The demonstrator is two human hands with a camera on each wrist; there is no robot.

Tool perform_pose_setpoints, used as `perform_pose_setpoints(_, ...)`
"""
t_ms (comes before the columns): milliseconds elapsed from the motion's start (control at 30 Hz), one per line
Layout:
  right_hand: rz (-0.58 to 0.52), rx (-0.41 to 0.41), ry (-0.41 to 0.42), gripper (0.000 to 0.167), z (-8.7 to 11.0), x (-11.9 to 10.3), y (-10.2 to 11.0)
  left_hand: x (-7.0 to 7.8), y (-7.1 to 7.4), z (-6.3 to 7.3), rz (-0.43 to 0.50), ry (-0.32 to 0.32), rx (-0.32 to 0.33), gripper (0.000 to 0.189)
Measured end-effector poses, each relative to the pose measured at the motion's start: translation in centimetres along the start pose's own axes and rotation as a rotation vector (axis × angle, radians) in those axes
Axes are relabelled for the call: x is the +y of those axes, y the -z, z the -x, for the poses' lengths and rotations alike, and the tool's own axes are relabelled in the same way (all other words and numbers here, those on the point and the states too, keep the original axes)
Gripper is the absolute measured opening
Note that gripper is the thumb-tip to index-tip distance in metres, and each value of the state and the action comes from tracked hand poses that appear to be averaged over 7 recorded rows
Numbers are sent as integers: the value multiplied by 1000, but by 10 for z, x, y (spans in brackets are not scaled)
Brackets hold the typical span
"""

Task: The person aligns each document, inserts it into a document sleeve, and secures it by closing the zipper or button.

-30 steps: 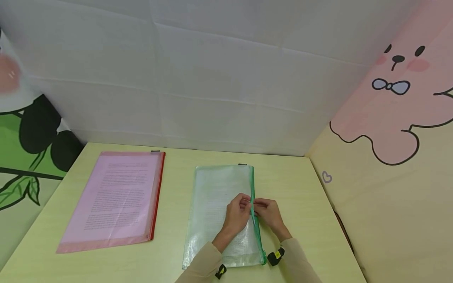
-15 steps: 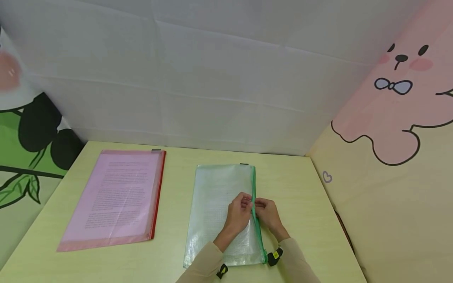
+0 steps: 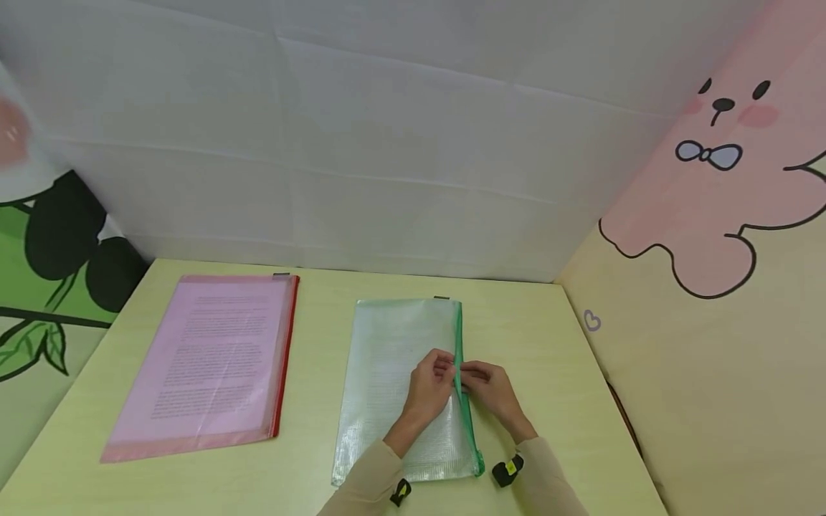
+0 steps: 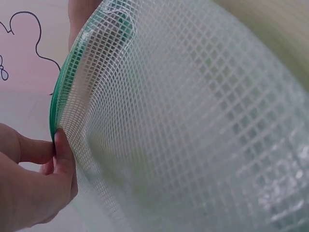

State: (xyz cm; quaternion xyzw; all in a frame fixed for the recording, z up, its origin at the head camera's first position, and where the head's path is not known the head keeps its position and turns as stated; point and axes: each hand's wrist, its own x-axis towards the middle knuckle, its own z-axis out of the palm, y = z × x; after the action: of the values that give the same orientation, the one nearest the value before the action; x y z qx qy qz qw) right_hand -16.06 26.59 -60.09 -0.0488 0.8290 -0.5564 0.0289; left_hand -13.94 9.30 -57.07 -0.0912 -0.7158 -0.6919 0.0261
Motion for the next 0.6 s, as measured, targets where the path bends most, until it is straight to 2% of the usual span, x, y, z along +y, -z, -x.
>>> perform_pose_setpoints(100, 20, -26, 20, 21, 8, -1, 10, 1, -1, -1, 12, 2, 15, 13)
perform_pose_setpoints(300, 161, -70, 55, 17, 27, -11, 19, 0, -1, -2, 33, 5, 45, 12)
perform_pose_setpoints(600, 197, -215, 69, 16, 54, -13, 31, 2, -1, -5, 17, 11, 70, 12)
